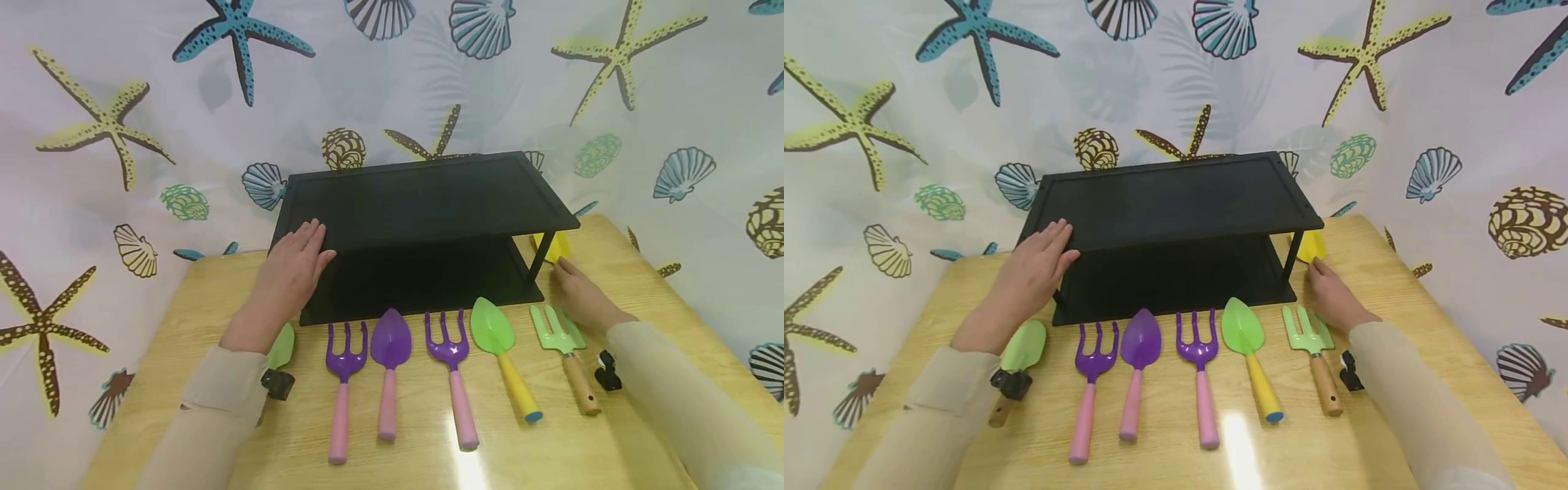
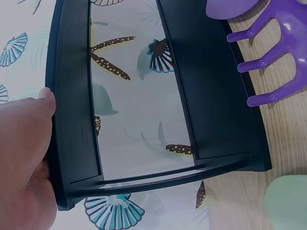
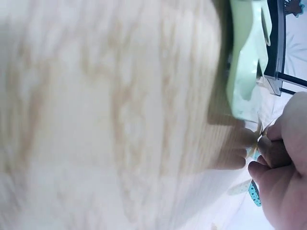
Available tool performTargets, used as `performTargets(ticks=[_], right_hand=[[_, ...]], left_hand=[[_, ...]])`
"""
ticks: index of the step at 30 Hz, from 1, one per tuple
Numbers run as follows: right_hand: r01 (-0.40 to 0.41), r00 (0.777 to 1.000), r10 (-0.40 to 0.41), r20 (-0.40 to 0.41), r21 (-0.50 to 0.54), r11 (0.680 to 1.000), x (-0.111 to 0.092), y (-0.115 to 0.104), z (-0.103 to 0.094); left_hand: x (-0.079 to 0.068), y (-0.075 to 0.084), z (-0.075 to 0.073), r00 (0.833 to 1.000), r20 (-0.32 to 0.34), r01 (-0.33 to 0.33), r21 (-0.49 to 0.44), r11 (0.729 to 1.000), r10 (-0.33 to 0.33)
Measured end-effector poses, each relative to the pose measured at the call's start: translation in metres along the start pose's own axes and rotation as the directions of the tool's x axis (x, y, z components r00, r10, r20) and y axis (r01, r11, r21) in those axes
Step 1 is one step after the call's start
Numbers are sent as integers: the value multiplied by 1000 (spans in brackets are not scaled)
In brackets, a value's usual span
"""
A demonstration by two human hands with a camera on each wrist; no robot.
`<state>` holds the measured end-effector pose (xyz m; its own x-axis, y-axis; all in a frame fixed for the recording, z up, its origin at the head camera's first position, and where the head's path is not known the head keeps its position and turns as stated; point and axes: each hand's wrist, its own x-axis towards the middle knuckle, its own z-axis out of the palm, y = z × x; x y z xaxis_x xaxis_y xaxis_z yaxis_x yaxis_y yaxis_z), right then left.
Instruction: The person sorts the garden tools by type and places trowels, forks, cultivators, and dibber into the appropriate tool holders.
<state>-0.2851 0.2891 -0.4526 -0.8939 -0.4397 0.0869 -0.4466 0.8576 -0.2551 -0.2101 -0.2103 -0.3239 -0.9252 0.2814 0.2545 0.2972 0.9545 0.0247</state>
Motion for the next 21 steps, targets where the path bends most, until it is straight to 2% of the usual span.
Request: performTargets(ticks=[3,12,16,18,21], right_hand=[[-29,999,30,-22,19,999,-4,0,-2],[-76,996,78,-51,41,996,-11,-5,-6],[-88,995,90,-42,54,995,-12,-9,-9],[-64,996,67,-62,45,997,-12,-12,-12],[5,991,-3,-133,10,1000,-10,-15,-16]], left_hand=[[3,2,1,1000,-4,0,5,1000,0],[5,6,1,999,42,26,15,1000,-26],[3,5,1,999,27,23,17,1000,-23],[2,4,1,1000,17,20,17,1000,-20],[0,2,1,1000,2,15,11,1000,-15]])
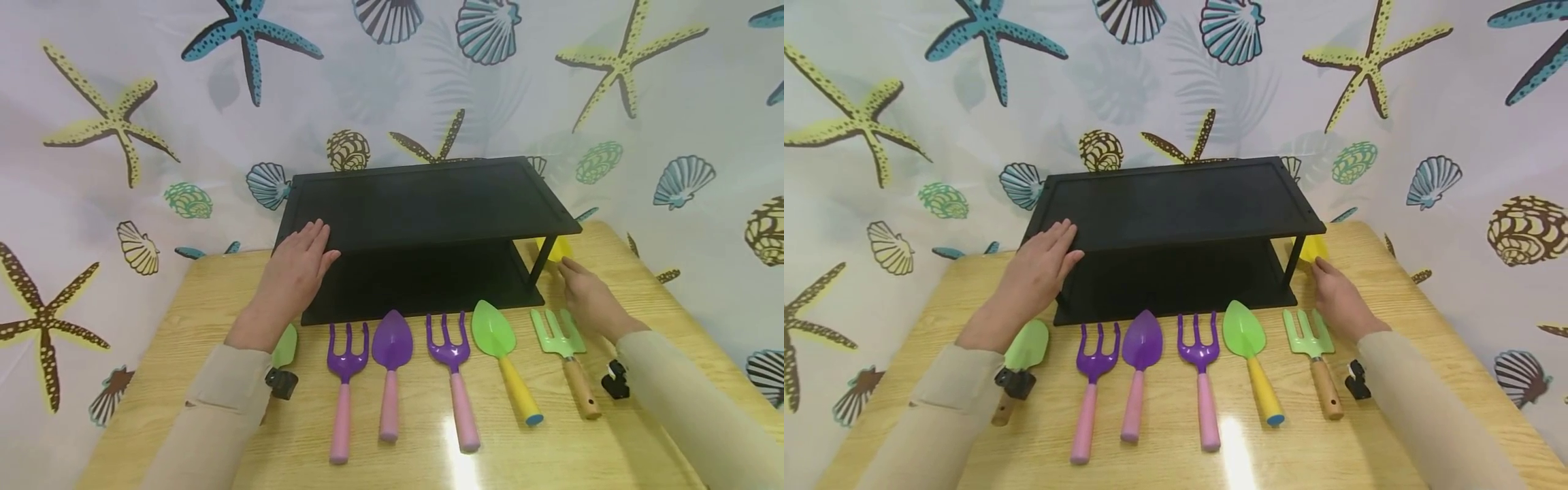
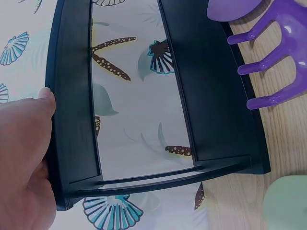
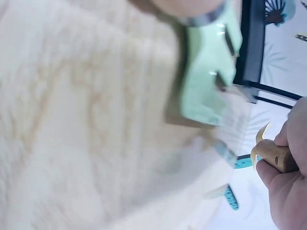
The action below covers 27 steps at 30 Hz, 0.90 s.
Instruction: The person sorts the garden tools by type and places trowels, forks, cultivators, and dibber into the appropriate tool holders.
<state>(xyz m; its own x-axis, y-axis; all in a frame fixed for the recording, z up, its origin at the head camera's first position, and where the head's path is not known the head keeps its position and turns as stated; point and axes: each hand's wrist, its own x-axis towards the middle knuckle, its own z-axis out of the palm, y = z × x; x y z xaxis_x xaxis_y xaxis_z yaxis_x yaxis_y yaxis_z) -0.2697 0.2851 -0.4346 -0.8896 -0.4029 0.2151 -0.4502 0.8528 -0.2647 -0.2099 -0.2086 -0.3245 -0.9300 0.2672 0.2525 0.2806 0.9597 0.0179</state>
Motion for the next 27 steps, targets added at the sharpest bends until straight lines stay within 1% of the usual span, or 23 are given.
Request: performTargets(ticks=[4,7,10,15,20,24,27], right_hand=[[66,995,-70,-71,-50,997,2,-4,-9],[51,997,-55,-57,-65,997,1,-8,-20],[61,996,-67,-64,-90,994,1,-9,-31],[102,986,-116,-117,-125,987,2,-9,-46],[111,978,-131,-163,-128,986,8,-12,-58],[81,985,-94,-148,-93,992,16,-16,-68],[30,994,-39,-107,-80,996,19,-20,-78]], left_hand=[[-1,-1,1,1000,2,-1,-11,1000,1],[-1,1,3,1000,15,4,-15,1000,-4],[0,4,4,1000,21,9,-19,1000,-9],[1,5,5,1000,11,6,-20,1000,-5],[1,3,2,1000,14,2,-7,1000,-2],[0,0,0,1000,25,14,15,1000,-15],[0,0,0,1000,23,12,6,1000,-12]])
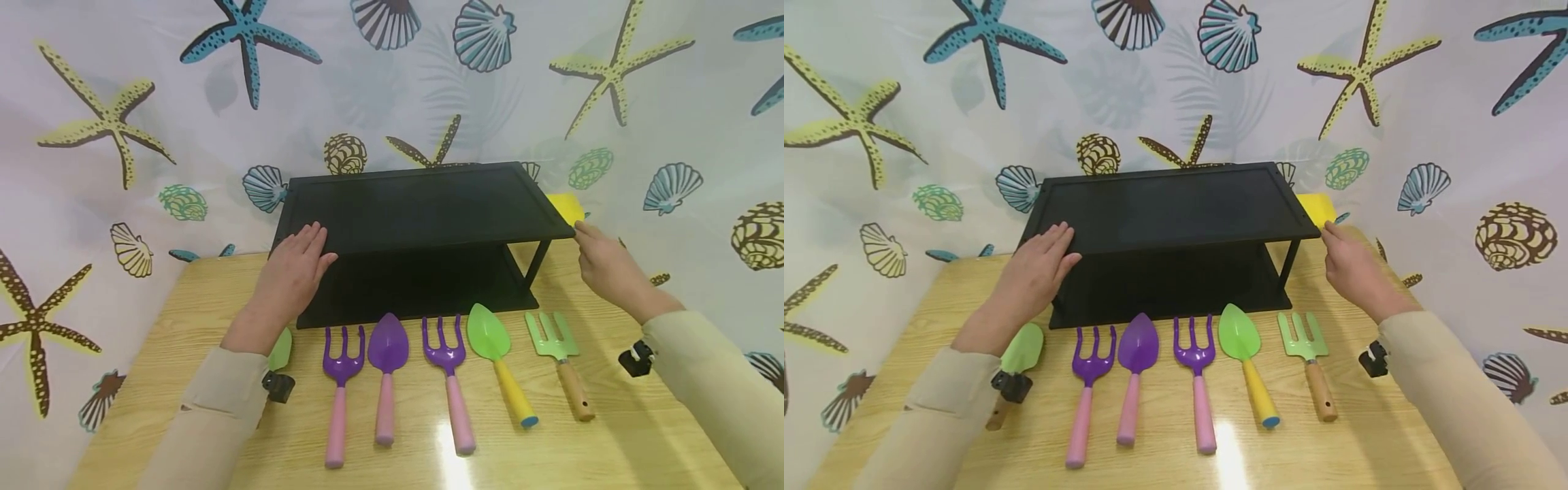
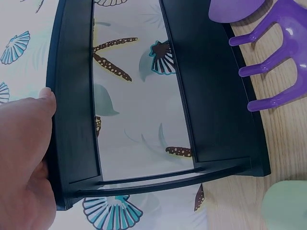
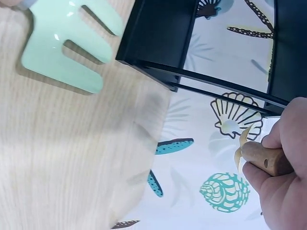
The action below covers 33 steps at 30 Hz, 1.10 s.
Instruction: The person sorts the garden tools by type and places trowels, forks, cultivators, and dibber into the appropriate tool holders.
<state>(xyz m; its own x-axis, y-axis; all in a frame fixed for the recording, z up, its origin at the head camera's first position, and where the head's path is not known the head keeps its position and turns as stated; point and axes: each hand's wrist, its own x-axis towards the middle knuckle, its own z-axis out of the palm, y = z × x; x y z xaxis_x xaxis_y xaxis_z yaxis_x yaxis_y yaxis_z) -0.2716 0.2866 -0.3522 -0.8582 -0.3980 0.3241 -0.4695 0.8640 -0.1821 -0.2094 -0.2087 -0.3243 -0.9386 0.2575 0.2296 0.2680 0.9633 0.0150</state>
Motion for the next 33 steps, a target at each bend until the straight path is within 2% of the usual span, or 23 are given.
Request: performTargets(ticks=[5,11,13,20,27,33], right_hand=[[5,1000,-5,0,-26,1000,5,-4,-14],[76,988,-82,-127,-55,996,14,-7,-26],[87,985,-94,-147,-51,995,16,-10,-30],[57,994,-57,-96,-3,998,25,-28,-42],[121,987,-123,-103,-21,992,39,-48,-42],[100,994,-100,-40,-6,995,49,-64,-42]], left_hand=[[0,0,1,1000,-10,-2,-5,1000,2],[0,1,1,1000,-14,-4,-2,1000,4],[0,1,1,1000,-15,-5,-4,1000,5],[-1,0,1,1000,-21,-6,-6,1000,6],[-1,0,1,1000,-24,-3,-3,1000,2],[-1,1,2,1000,-26,-6,-8,1000,5]])
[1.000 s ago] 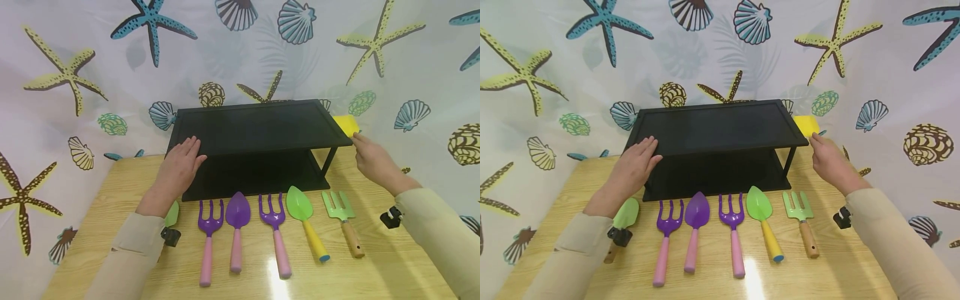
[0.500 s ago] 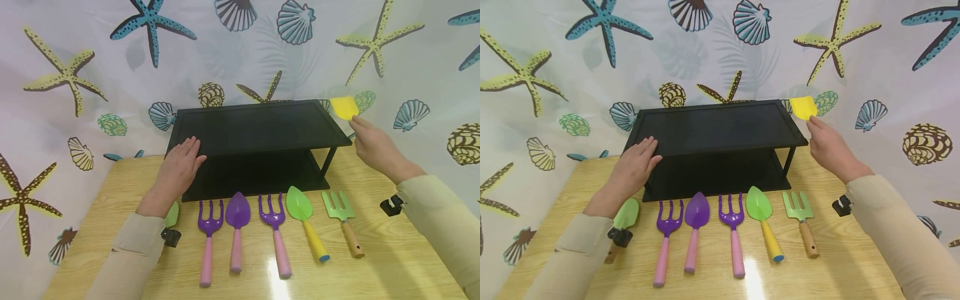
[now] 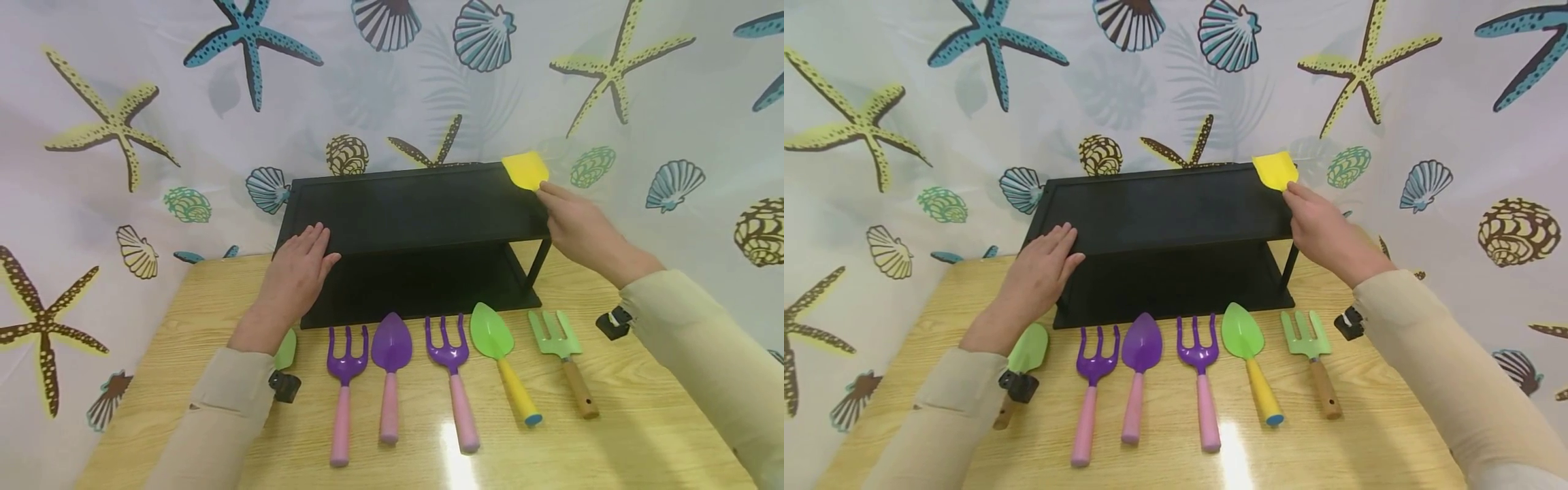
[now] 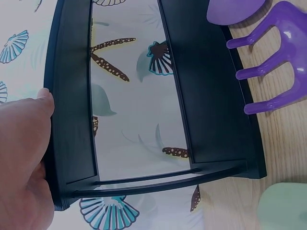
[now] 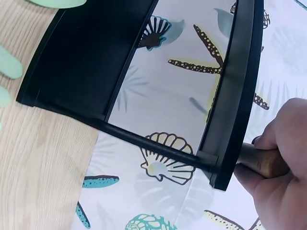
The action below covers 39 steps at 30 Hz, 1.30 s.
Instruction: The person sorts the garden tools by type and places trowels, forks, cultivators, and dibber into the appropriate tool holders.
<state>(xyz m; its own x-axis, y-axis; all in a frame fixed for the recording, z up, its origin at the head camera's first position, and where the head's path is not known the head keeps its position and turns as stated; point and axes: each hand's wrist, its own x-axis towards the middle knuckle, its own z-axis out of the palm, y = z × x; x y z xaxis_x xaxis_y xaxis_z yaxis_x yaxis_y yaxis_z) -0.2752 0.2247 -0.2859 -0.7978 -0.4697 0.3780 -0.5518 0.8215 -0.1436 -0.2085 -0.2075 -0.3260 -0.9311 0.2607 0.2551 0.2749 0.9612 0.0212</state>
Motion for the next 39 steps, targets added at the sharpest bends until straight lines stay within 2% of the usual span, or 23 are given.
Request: performTargets(ticks=[8,12,21,28,39], right_hand=[[-88,985,81,150,42,995,12,-11,5],[-121,977,113,181,33,992,16,-11,11],[-142,986,139,97,22,990,21,-12,19],[-174,982,169,80,55,983,21,-11,20],[-163,986,160,57,63,985,10,-11,5]], left_hand=[[1,2,2,1000,-1,7,18,1000,-7],[1,3,3,1000,0,14,25,1000,-14],[1,4,3,1000,1,15,49,999,-15],[1,4,4,1000,10,23,48,999,-23],[1,3,3,1000,7,24,61,998,-24]])
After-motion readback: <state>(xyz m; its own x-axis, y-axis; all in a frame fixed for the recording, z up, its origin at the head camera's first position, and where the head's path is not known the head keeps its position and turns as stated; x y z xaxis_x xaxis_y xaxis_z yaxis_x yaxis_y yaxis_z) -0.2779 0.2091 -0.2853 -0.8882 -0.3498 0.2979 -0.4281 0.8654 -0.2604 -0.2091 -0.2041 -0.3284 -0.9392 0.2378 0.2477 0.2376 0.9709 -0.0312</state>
